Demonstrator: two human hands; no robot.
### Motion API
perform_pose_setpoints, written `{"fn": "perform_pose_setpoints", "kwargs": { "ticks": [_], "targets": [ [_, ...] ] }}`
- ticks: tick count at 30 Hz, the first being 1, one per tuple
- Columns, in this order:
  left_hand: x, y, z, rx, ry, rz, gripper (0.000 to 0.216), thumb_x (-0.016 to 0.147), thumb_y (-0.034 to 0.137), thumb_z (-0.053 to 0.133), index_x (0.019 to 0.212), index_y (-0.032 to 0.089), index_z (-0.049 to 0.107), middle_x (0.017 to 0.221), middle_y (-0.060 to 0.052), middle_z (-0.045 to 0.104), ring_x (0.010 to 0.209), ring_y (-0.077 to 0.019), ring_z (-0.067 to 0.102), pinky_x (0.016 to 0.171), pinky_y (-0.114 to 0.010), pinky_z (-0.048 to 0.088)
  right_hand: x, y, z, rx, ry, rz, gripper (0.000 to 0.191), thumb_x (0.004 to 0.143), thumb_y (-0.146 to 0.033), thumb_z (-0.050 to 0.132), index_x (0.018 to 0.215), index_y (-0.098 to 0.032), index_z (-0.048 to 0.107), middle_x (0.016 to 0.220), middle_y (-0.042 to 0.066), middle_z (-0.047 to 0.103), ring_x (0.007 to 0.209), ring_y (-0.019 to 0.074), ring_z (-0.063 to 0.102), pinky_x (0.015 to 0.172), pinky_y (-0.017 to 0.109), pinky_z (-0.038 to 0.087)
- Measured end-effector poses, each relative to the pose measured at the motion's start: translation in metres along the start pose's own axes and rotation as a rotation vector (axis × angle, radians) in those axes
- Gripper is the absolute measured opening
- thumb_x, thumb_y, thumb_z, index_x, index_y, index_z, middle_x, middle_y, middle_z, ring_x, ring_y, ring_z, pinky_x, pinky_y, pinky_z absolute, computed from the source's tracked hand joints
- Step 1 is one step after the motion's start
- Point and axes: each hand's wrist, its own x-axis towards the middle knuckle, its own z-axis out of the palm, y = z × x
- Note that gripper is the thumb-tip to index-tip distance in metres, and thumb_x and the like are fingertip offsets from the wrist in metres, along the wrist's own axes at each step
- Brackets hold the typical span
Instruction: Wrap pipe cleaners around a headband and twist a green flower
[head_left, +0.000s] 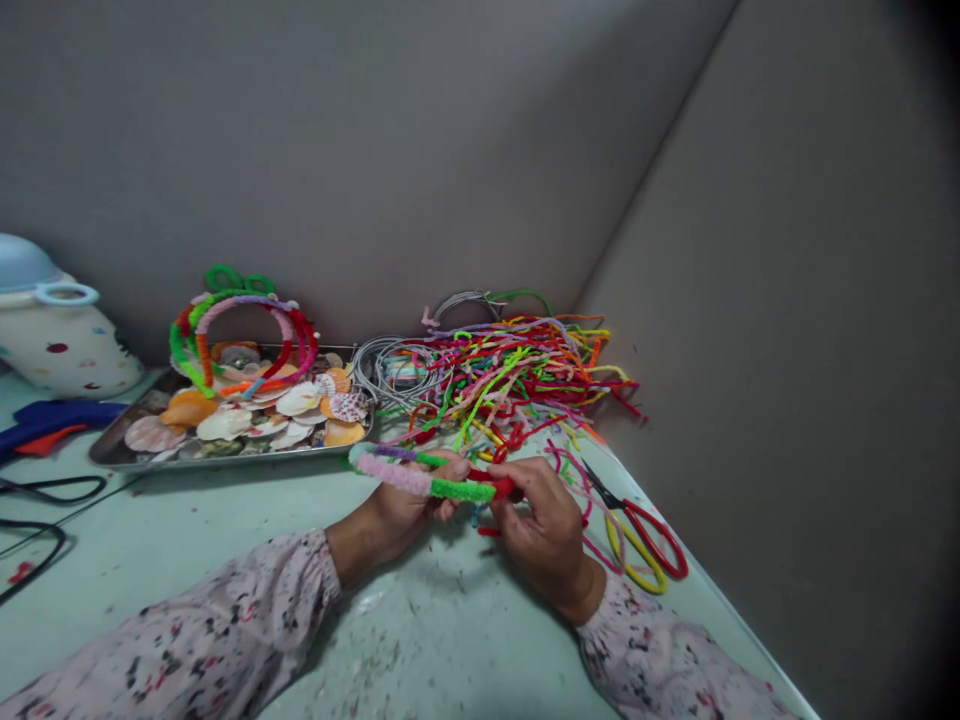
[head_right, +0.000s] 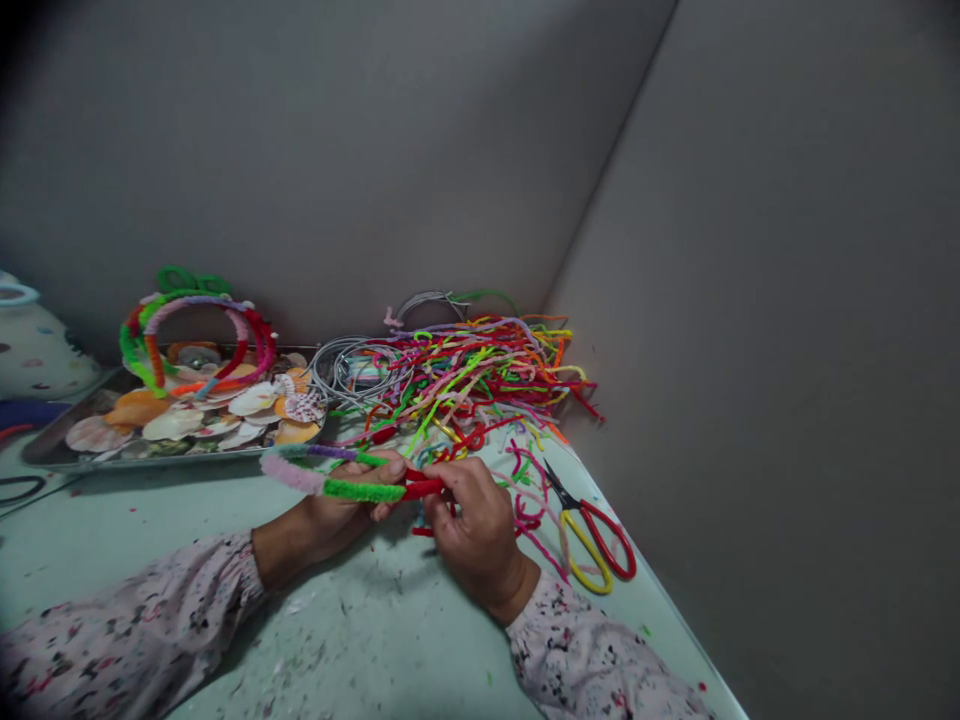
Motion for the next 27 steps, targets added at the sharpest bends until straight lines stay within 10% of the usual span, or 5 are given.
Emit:
{"fn": "perform_pose_setpoints", "kwargs": {
  "ticks": [27],
  "targets": [
    [0.0007, -0.0014, -0.0013, -0.062, 0.003, -0.011, 0.028, 0.071, 0.037, 0.073, 0.068, 0.013, 0.057, 0.048, 0.004, 0.05, 0.04, -0.0042, 0.041, 0.041, -0.017, 0.026, 0.0029, -0.0044, -0.0041, -0.141, -0.019, -0.032, 0.016, 0.083, -0.015, 0.056, 0.097, -0.017, 0.061, 0.087, 0.007, 0.058, 0.082, 0.0198, 0.057, 0.067, 0.032, 0.048]
  ]
}}
